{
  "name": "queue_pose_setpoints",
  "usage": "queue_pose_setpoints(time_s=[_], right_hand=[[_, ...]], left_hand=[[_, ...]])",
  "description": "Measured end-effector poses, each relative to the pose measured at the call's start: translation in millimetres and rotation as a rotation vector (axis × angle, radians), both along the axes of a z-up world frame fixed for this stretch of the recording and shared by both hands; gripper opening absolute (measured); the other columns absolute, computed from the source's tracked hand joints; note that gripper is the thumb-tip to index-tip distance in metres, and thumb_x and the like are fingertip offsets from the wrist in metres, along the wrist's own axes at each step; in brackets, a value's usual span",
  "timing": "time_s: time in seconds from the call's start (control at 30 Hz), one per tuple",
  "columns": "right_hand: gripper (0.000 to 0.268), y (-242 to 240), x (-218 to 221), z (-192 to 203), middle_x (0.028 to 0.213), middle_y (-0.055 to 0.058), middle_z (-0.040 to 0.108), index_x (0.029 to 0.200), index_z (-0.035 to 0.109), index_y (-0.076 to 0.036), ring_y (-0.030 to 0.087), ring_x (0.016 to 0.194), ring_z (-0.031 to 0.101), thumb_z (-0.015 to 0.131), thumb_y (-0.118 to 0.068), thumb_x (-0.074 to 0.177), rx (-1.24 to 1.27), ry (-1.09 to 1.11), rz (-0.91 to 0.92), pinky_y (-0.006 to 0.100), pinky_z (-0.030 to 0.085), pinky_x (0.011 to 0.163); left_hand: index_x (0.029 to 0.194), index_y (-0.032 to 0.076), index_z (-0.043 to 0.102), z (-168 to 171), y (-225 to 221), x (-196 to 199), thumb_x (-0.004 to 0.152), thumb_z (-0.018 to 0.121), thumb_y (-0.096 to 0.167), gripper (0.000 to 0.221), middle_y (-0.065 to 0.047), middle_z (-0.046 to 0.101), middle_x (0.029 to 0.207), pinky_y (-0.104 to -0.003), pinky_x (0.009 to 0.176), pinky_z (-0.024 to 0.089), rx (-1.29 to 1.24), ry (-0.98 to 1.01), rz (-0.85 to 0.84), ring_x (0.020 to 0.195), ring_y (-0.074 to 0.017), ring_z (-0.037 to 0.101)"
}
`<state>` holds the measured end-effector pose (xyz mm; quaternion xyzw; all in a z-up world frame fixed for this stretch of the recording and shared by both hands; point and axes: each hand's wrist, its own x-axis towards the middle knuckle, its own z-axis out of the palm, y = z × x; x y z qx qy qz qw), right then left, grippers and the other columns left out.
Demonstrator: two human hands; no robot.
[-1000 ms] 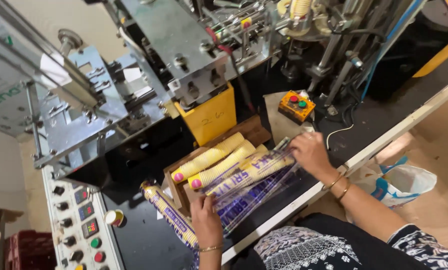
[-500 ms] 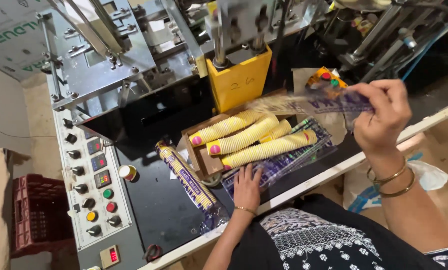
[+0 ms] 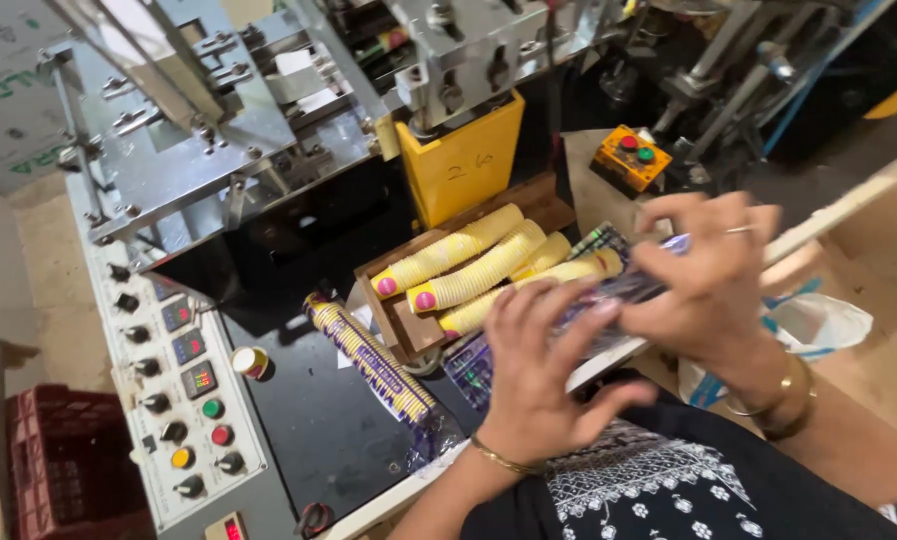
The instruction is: The person packages stacks of paper cups into plastic sleeves by hand and arranges the packaged sleeves into a wooden tray on a manufacturing line.
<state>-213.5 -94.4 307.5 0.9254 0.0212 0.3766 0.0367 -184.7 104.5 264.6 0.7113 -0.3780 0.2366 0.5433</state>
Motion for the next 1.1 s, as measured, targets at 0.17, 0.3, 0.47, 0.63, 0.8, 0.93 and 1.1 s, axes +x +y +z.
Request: queue_pose_setpoints(time_s=[0.17,0.3,0.47,0.63,0.8,0.93,1.1], right_hand=[[0.031,-4.2,-5.9,12.8,0.101,-0.001,0.066,0.064,0.065,-0.009,0.027,0.088,0.052,0.085,-0.031,0.056,0.049,0.044,0.069,0.045,0.037,0.081],[0.025,-33.0,-18.6,20.0,0.093,0.002,0.066,0.077,0.070,-0.007,0.026,0.081,0.058,0.084,-0.025,0.067,0.290,0.181,0.104,0.039,0.049,0.072],[0.023,-55.0,-31.6,37.2,0.091,0.001,0.073,0.099,0.077,-0.012,0.020,0.069,0.069,0.078,-0.014,0.075,0.544,0.432,-0.020,0.032,0.054,0.062],[0.034,-106.8,-50.1,25.2,0.098,0.005,0.073,0.092,0.078,-0.009,0.020,0.078,0.070,0.063,0.008,0.067,0.499,0.425,0.086,0.030,0.056,0.066],[0.031,-164.5,-68.4,3.5,0.091,0.002,0.077,0.093,0.080,-0.007,0.016,0.079,0.073,0.064,0.010,0.073,0.758,0.482,-0.005,0.029,0.058,0.067],[0.021,-222.3,-90.6,-30.4,0.092,0.005,0.079,0.095,0.080,-0.003,0.014,0.083,0.075,0.062,0.005,0.086,1.124,0.488,-0.026,0.030,0.062,0.061],[0.020,-286.2,-120.6,-137.3,0.111,0.015,0.077,0.112,0.075,0.005,0.012,0.077,0.066,0.068,-0.001,0.093,1.646,0.357,0.600,0.023,0.053,0.062]], left_hand=[[0.136,0.011,0.061,-30.4,0.6,9.1,0.082,0.075,0.010,0.056,-0.009,0.064,0.124,-0.049,0.109,0.040,0.254,0.029,0.043,0.120,-0.0312,0.058],[0.117,0.011,0.070,-43.6,32.6,23.7,0.071,0.070,-0.005,0.049,-0.008,0.073,0.110,-0.042,0.096,0.047,0.274,0.271,0.218,0.106,-0.0302,0.066],[0.110,0.008,0.077,-18.5,55.8,22.8,0.071,0.064,-0.015,0.047,-0.007,0.073,0.110,-0.035,0.089,0.053,0.269,0.363,0.261,0.103,-0.0248,0.070],[0.099,-0.004,0.075,-49.0,83.4,21.2,0.070,0.062,-0.021,0.036,-0.013,0.076,0.093,-0.029,0.086,0.055,-0.117,0.594,0.149,0.092,-0.0200,0.071],[0.104,-0.006,0.070,-41.0,83.9,8.0,0.080,0.063,-0.018,0.028,-0.015,0.072,0.099,-0.031,0.090,0.058,-0.217,0.470,0.246,0.098,-0.0209,0.072],[0.100,-0.010,0.069,-53.1,63.6,-7.3,0.090,0.067,-0.013,0.010,-0.015,0.070,0.104,-0.031,0.095,0.059,-0.205,0.444,0.295,0.101,-0.0196,0.071],[0.105,-0.009,0.071,-90.6,5.9,-26.4,0.096,0.065,-0.008,0.011,-0.013,0.073,0.092,-0.026,0.083,0.055,-0.302,0.603,0.389,0.086,-0.0140,0.069]])
